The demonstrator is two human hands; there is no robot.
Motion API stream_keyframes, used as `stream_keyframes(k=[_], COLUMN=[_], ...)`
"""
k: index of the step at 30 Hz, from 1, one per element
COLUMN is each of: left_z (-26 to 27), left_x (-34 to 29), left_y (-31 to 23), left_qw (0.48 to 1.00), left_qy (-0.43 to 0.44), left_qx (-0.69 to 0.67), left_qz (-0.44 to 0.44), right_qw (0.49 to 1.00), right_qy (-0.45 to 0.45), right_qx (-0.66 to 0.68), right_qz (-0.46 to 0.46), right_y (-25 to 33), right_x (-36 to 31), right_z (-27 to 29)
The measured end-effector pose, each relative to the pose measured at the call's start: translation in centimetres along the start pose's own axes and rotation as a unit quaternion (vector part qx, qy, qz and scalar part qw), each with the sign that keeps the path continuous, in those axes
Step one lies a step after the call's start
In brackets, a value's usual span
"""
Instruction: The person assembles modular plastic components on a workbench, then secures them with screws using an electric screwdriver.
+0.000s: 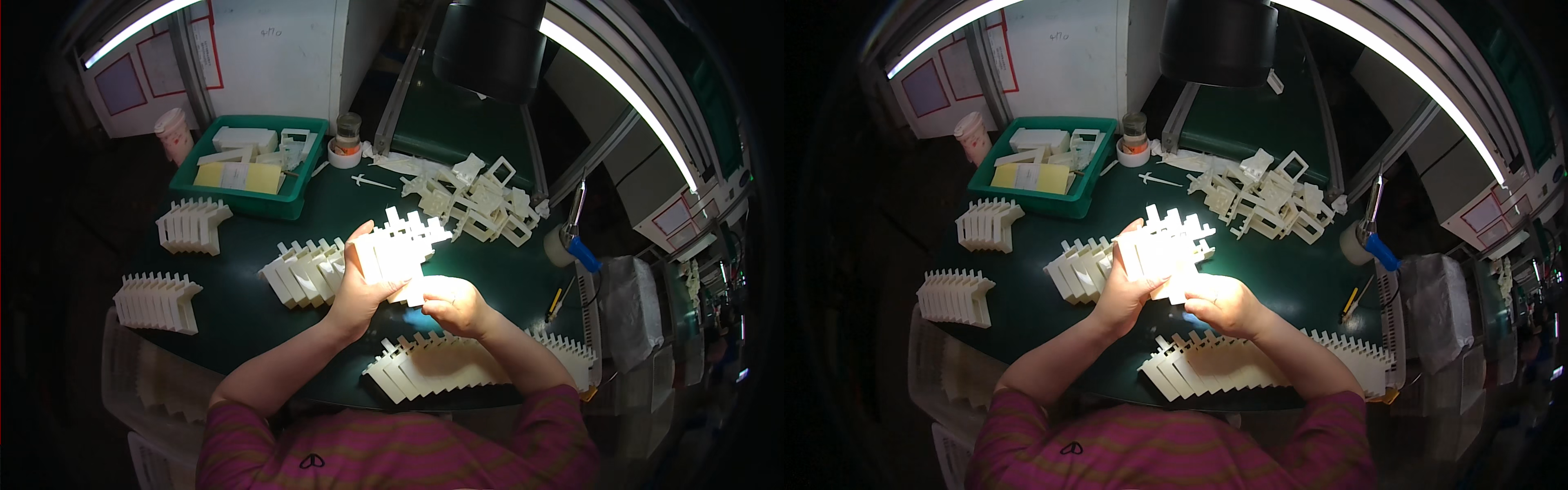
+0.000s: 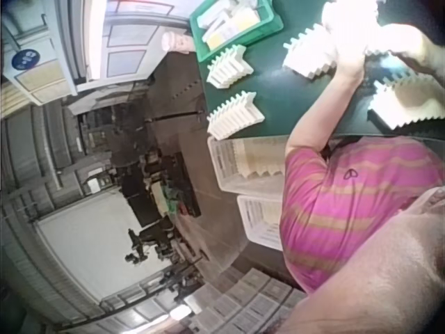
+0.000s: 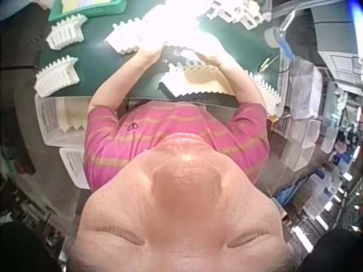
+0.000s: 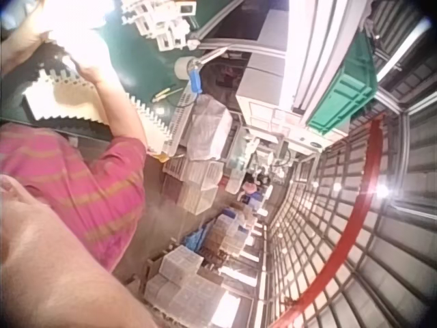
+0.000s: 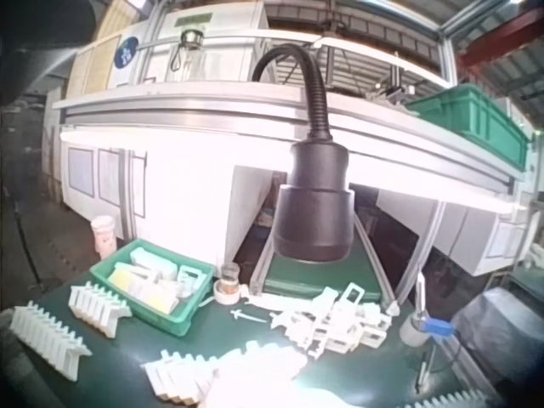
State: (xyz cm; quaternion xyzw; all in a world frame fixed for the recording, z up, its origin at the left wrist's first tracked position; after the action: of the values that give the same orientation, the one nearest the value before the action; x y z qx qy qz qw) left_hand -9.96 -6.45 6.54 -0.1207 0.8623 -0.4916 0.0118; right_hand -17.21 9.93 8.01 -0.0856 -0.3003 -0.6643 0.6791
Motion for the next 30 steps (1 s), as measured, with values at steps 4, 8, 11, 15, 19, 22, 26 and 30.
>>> stream_keyframes(k=[4,8,11,15,19,22,26,30], left_z=[-0.6,-0.4,-0.6,-1.2,-1.2,-0.8,-0.8,-0.7], left_x=[-0.3,-0.4,-0.4,-0.9,-1.9,-2.4,-2.5,-2.2], left_y=[-0.5,-1.0,-0.9,-1.3,-1.7,-1.4,-1.4,-2.4], left_qw=[0.999,0.997,0.972,0.963,0.98,0.967,0.971,0.972], left_qy=[0.006,0.02,0.045,0.062,0.097,0.103,0.099,0.119], left_qx=[-0.022,0.06,0.191,0.227,0.167,0.226,0.211,0.203], left_qz=[-0.023,-0.047,-0.132,-0.128,-0.047,-0.062,-0.05,-0.024], right_qw=[0.993,0.956,0.932,0.913,0.788,0.876,0.916,0.827], right_qy=[-0.105,-0.287,-0.263,-0.188,-0.361,-0.271,-0.099,-0.212], right_qx=[-0.033,-0.019,0.091,0.226,0.365,0.258,0.193,0.371], right_qz=[0.05,-0.059,-0.231,-0.284,-0.341,-0.305,-0.338,-0.366], right_y=[0.1,0.9,0.0,-0.7,-1.2,0.0,2.0,1.5], right_x=[-1.3,0.3,1.5,1.3,1.7,2.8,4.9,5.1], right_z=[-0.3,3.3,4.9,3.5,5.2,5.8,4.6,4.0])
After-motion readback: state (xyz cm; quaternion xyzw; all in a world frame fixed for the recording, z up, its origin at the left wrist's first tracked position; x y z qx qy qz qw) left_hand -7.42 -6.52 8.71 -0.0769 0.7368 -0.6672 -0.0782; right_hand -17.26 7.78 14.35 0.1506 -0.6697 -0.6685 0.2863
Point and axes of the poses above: each hand's wrist, its own x-axis towards the middle knuckle, its own z-axis out of the back of the hand, y = z × x, the point moved 2 cm from there along x, towards the middle knuckle
